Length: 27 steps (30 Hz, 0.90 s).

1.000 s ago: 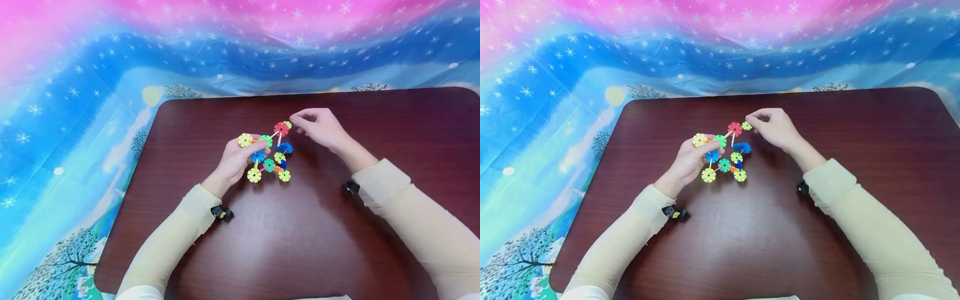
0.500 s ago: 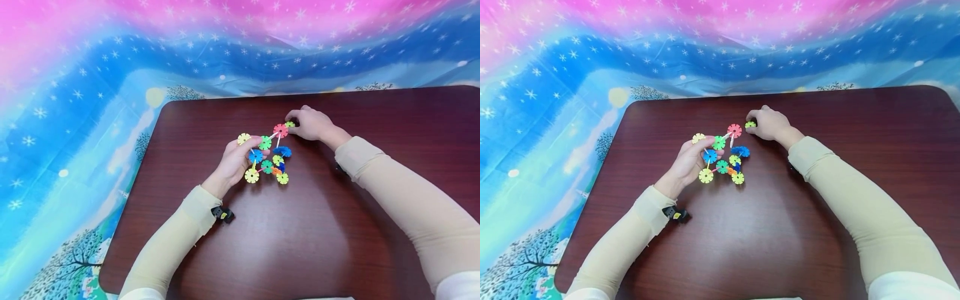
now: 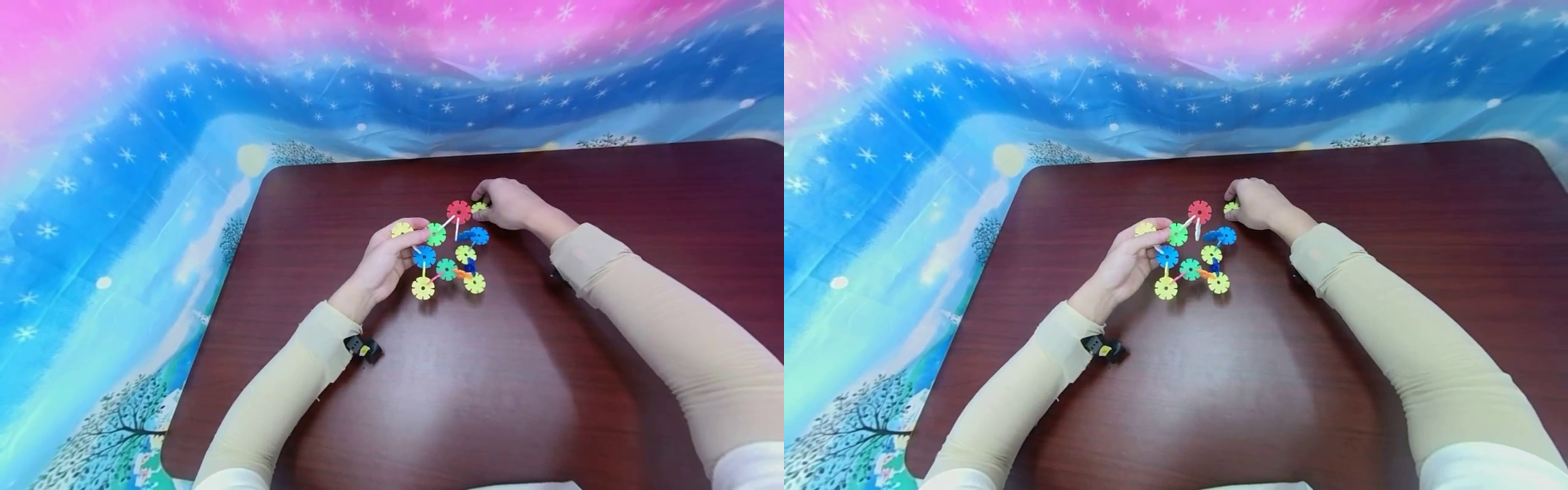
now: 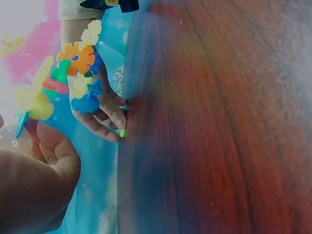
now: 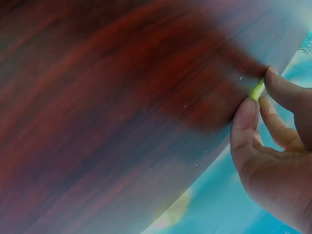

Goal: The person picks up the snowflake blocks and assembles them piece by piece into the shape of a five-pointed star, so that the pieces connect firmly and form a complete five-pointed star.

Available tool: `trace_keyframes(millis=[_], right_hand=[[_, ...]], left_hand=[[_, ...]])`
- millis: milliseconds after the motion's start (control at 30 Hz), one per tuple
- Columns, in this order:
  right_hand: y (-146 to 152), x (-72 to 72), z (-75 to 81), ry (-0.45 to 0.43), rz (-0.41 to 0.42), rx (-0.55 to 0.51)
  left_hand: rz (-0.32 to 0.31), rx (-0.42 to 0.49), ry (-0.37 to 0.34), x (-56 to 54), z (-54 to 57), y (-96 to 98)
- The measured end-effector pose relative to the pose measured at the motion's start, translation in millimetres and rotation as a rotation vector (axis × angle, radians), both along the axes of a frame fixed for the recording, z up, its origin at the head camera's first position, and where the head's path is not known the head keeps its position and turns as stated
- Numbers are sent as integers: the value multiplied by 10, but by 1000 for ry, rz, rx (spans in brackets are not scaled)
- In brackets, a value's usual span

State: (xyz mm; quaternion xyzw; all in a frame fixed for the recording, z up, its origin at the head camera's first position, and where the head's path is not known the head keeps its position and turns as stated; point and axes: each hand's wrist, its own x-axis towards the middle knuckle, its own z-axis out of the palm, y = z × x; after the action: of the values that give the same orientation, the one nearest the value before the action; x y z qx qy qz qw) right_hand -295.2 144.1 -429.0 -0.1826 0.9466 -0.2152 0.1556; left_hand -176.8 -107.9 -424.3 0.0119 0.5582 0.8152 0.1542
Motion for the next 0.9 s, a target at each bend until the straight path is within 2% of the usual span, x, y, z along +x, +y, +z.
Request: trace_keyframes(millis=[167, 333, 500, 667, 767, 900], right_hand=[[78, 47, -51, 13, -17, -60], [222, 183, -82, 38, -49, -179], [337, 415, 129, 93, -67, -249], [364, 756, 415, 123, -129, -347], [309, 968, 520, 70, -172, -461], [191, 1166, 564, -42, -212, -622]], left_hand=[[-32, 4, 3, -4, -25, 6], [-46, -2, 3, -7, -23, 21], [-44, -2, -1, -5, 7, 41], [-38, 11, 20, 12, 70, 74], [-23, 25, 32, 22, 108, 107], [1, 43, 39, 33, 128, 161]])
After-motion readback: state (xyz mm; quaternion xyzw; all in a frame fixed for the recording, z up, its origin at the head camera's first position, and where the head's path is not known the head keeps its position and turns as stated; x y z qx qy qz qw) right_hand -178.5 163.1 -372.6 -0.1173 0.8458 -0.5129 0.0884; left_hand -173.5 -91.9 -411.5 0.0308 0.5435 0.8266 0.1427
